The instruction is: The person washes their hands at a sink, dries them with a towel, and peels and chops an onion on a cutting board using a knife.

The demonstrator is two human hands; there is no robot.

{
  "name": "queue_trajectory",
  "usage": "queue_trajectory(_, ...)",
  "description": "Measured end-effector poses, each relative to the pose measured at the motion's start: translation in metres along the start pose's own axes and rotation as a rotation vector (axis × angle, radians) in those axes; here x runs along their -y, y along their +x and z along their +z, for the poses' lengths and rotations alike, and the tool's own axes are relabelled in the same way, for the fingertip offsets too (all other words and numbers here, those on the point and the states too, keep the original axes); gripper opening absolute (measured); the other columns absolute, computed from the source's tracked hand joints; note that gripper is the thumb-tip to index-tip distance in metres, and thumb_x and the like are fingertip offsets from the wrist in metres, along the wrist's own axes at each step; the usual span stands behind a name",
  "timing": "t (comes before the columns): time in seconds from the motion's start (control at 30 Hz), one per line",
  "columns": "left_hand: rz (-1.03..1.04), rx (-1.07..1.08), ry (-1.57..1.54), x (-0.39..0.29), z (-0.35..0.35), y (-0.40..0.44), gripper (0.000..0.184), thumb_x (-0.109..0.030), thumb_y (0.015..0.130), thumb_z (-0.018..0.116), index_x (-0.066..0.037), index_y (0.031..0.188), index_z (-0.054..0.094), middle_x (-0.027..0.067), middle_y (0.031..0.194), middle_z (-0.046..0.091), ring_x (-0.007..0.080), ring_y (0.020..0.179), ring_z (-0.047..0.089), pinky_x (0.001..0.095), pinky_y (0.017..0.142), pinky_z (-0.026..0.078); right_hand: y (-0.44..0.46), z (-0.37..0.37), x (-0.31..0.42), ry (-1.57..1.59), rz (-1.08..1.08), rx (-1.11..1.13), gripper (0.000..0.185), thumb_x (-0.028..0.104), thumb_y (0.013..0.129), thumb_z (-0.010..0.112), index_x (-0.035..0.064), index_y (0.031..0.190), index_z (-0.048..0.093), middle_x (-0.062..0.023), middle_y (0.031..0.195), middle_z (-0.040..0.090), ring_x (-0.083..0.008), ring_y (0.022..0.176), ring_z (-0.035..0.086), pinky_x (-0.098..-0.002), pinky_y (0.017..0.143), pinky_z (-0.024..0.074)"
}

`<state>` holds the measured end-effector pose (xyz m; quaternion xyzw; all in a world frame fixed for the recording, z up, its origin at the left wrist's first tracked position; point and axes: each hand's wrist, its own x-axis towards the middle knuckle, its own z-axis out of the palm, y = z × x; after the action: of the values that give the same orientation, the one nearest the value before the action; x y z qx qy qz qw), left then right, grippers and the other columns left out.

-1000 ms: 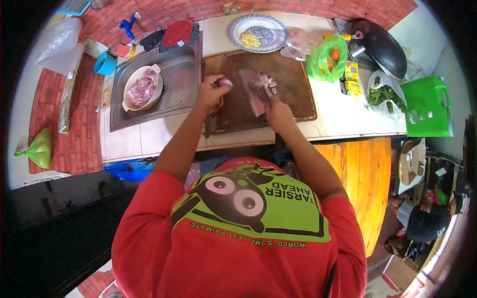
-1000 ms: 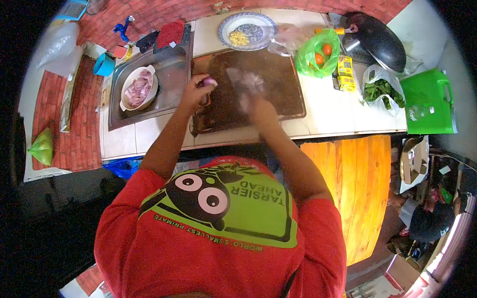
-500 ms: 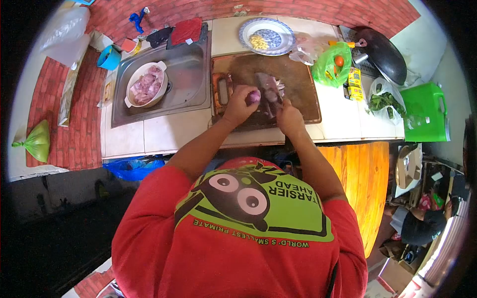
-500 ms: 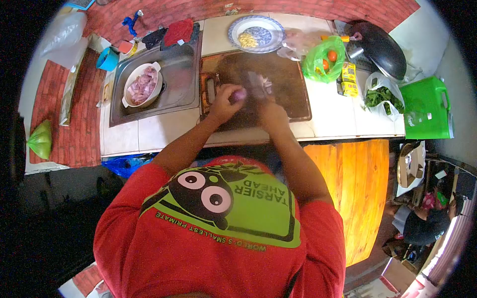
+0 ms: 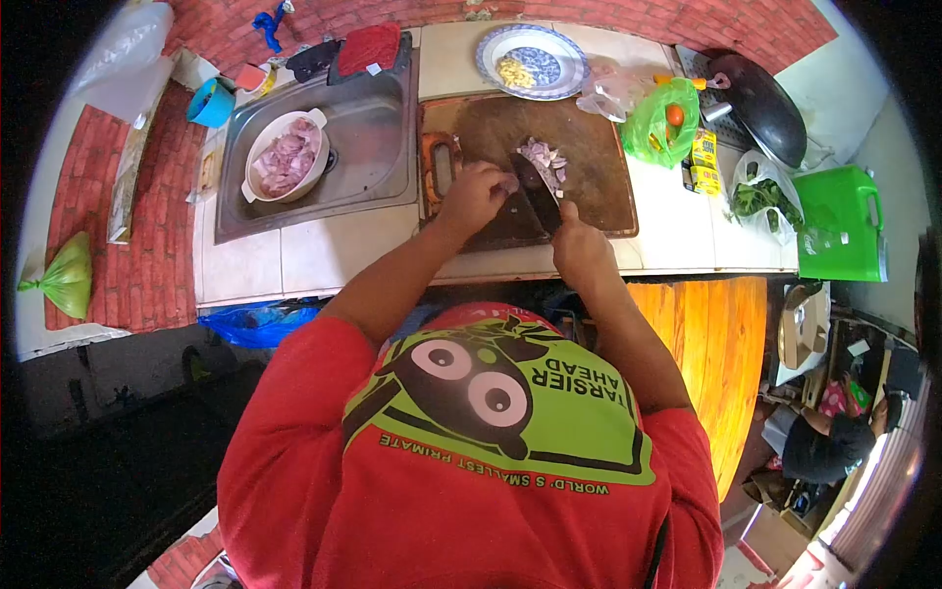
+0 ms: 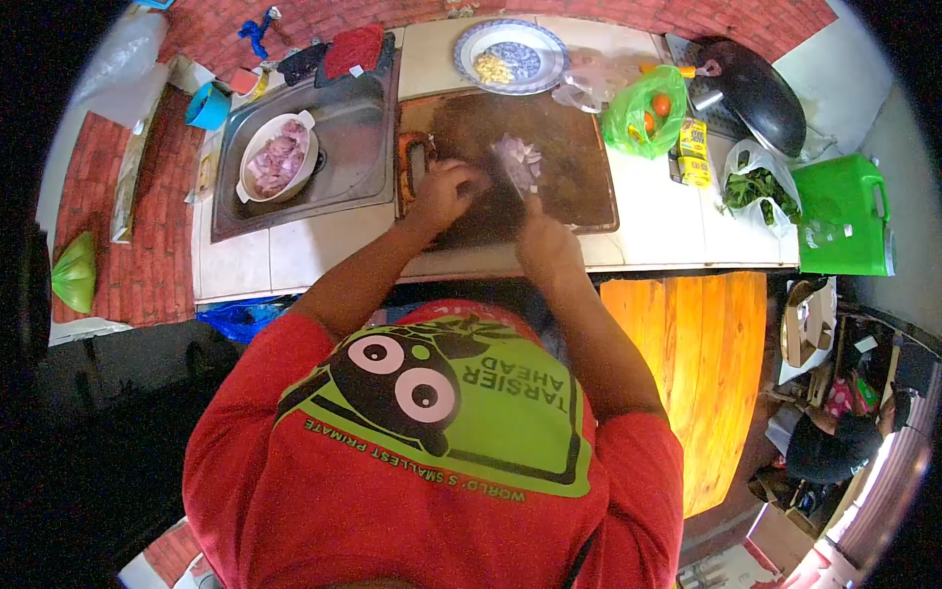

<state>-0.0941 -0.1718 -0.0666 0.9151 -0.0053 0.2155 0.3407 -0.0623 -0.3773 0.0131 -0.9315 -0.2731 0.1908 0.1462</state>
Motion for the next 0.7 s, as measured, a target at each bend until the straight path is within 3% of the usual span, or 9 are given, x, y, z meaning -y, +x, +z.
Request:
queue_trajectory(0.1,-0.018,-0.012,-0.051,0.010,0.003,0.007,0.015,-0.006,0.073,0.065,-0.008,0.087,0.069,0.0109,0.090,0.064,0.0331,0.091,0.058,0.0422,0.081,0.045,-0.009,0.000,-0.004,0.003,-0.002,-0.003,0.029,0.013,0.092,0.032,-0.0016,0.116,0.039,-0.0333,0.085,0.062,-0.0479,0.082,0.062,-0.0562,0.076,0.0486)
queue_trajectory(0.17,-0.033,0.019,0.021,0.016,0.007,0.006,0.014,-0.007,0.073,0.065,-0.009,0.086,0.070,0.0102,0.086,0.063,0.0332,0.088,0.058,0.0420,0.079,0.045,-0.010,0.008,-0.010,0.035,-0.036,-0.087,0.019,0.009,0.087,0.040,0.0011,0.104,0.042,-0.0320,0.073,0.060,-0.0491,0.074,0.061,-0.0570,0.068,0.0474)
queue_trajectory(0.47,0.073,0.085,0.159,0.028,0.010,0.012,0.015,-0.011,0.072,0.066,-0.012,0.086,0.071,0.0104,0.083,0.062,0.0314,0.083,0.060,0.0440,0.072,0.048,-0.008,0.005,-0.008,-0.009,-0.055,-0.028,0.015,0.007,0.088,0.039,-0.0001,0.100,0.042,-0.0315,0.078,0.062,-0.0483,0.076,0.061,-0.0556,0.068,0.0483)
queue_trajectory(0.7,0.074,0.117,0.159,0.028,0.010,0.011,0.011,-0.012,0.074,0.063,-0.010,0.083,0.069,0.0110,0.081,0.060,0.0328,0.084,0.060,0.0472,0.073,0.047,0.011,0.013,-0.017,-0.028,-0.060,0.037,0.015,0.010,0.089,0.039,-0.0016,0.099,0.042,-0.0316,0.078,0.061,-0.0489,0.078,0.060,-0.0564,0.070,0.0467)
